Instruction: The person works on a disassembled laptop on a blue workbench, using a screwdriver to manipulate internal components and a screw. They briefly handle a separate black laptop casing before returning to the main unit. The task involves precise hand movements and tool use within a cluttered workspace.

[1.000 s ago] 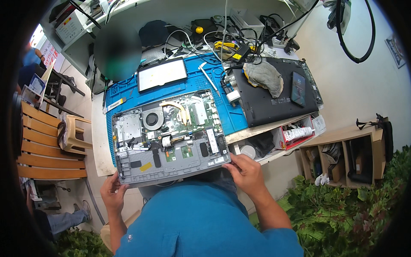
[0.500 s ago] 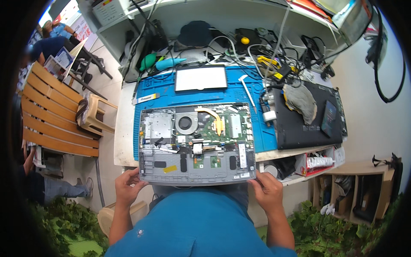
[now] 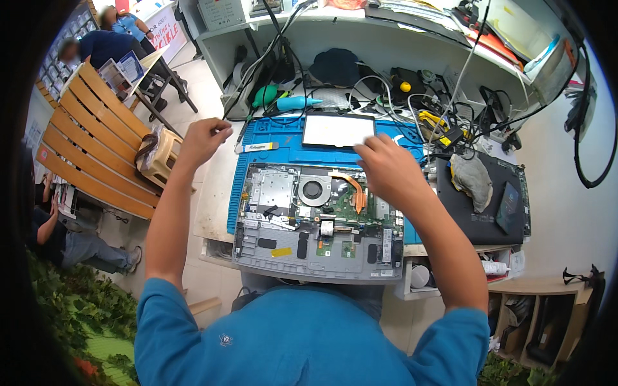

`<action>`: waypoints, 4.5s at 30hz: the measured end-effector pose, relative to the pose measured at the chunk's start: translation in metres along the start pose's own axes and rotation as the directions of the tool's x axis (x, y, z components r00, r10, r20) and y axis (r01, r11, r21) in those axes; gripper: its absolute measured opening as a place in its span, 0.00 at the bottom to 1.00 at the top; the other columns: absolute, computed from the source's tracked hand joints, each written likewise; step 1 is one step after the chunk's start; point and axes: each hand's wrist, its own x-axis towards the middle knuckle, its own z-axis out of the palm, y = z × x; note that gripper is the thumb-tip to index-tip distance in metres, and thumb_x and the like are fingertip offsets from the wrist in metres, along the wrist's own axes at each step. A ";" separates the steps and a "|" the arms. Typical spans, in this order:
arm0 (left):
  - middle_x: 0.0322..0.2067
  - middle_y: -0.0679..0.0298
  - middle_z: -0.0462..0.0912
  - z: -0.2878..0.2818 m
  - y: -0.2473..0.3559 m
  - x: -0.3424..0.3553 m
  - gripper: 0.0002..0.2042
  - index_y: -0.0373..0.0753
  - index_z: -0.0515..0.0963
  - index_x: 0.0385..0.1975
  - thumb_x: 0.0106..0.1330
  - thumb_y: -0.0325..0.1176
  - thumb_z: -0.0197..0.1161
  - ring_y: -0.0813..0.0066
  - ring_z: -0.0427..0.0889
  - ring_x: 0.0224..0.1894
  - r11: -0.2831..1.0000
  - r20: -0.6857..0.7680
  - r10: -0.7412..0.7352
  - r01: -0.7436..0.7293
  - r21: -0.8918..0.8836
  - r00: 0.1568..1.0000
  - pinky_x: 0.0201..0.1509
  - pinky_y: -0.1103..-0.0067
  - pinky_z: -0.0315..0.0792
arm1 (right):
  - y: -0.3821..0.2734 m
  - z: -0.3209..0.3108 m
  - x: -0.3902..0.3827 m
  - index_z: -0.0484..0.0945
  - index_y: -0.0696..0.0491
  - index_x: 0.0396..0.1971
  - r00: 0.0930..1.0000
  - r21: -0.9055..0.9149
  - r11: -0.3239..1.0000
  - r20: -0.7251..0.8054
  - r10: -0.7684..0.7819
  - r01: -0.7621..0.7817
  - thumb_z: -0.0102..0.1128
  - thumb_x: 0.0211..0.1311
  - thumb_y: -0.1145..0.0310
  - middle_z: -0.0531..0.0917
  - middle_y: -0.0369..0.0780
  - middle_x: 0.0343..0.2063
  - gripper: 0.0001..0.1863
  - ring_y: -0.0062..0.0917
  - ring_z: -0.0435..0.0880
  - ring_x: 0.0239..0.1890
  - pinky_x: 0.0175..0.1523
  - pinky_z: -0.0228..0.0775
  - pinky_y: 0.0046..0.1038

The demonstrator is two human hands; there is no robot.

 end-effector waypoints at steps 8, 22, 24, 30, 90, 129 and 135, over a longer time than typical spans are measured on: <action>0.37 0.52 0.94 0.055 -0.030 0.054 0.17 0.32 0.92 0.47 0.59 0.32 0.81 0.60 0.94 0.39 0.975 0.097 -0.200 0.189 0.113 0.975 0.49 0.69 0.85 | 0.042 0.072 0.049 0.88 0.56 0.32 0.982 -0.054 0.998 0.188 -0.005 0.016 0.68 0.52 0.80 0.90 0.44 0.37 0.07 0.43 0.91 0.47 0.51 0.85 0.44; 0.30 0.69 0.84 0.007 -0.042 0.002 0.22 0.23 0.85 0.59 0.70 0.32 0.72 0.84 0.78 0.29 0.953 0.122 -0.218 0.238 -0.188 0.968 0.35 0.80 0.75 | 0.104 0.015 0.039 0.91 0.53 0.38 0.981 -0.217 0.957 -0.005 0.195 -0.192 0.69 0.55 0.79 0.91 0.43 0.42 0.11 0.43 0.91 0.50 0.55 0.85 0.44; 0.32 0.69 0.84 0.001 -0.032 -0.005 0.20 0.24 0.85 0.58 0.72 0.31 0.71 0.85 0.79 0.30 0.918 0.124 -0.221 0.249 -0.308 0.967 0.35 0.82 0.75 | 0.105 0.024 0.046 0.91 0.54 0.38 0.984 -0.212 0.961 -0.037 0.176 -0.180 0.69 0.55 0.78 0.91 0.43 0.42 0.11 0.42 0.91 0.51 0.56 0.85 0.43; 0.36 0.66 0.87 -0.011 0.003 -0.023 0.18 0.29 0.79 0.62 0.78 0.31 0.70 0.83 0.84 0.31 0.813 0.156 -0.156 0.216 -0.541 0.975 0.34 0.84 0.77 | 0.089 0.058 0.092 0.91 0.57 0.37 0.989 -0.250 0.957 -0.030 0.142 -0.145 0.67 0.58 0.76 0.91 0.46 0.43 0.08 0.43 0.91 0.51 0.55 0.87 0.43; 0.47 0.46 0.92 0.021 0.169 -0.150 0.19 0.35 0.76 0.53 0.67 0.14 0.74 0.55 0.93 0.55 0.521 0.290 0.464 0.008 -0.854 0.837 0.59 0.62 0.87 | -0.154 0.014 -0.087 0.87 0.59 0.43 0.981 0.838 0.545 -0.085 0.177 -0.026 0.76 0.67 0.75 0.88 0.43 0.34 0.09 0.38 0.87 0.30 0.36 0.79 0.37; 0.42 0.55 0.88 0.060 0.015 0.042 0.21 0.31 0.67 0.64 0.83 0.35 0.66 0.71 0.93 0.36 0.771 -0.262 -0.189 -0.022 -0.636 0.946 0.39 0.79 0.87 | -0.072 0.042 -0.196 0.88 0.62 0.52 0.613 0.616 0.618 -0.260 0.746 -0.489 0.70 0.69 0.77 0.87 0.43 0.37 0.14 0.26 0.87 0.37 0.47 0.79 0.26; 0.43 0.53 0.87 0.079 -0.001 0.040 0.22 0.31 0.65 0.65 0.83 0.35 0.66 0.68 0.93 0.36 0.728 -0.293 -0.188 -0.067 -0.682 0.937 0.40 0.77 0.89 | -0.068 0.049 -0.200 0.88 0.62 0.51 0.599 0.638 0.599 -0.258 0.758 -0.483 0.69 0.69 0.77 0.87 0.42 0.37 0.13 0.25 0.86 0.36 0.46 0.78 0.26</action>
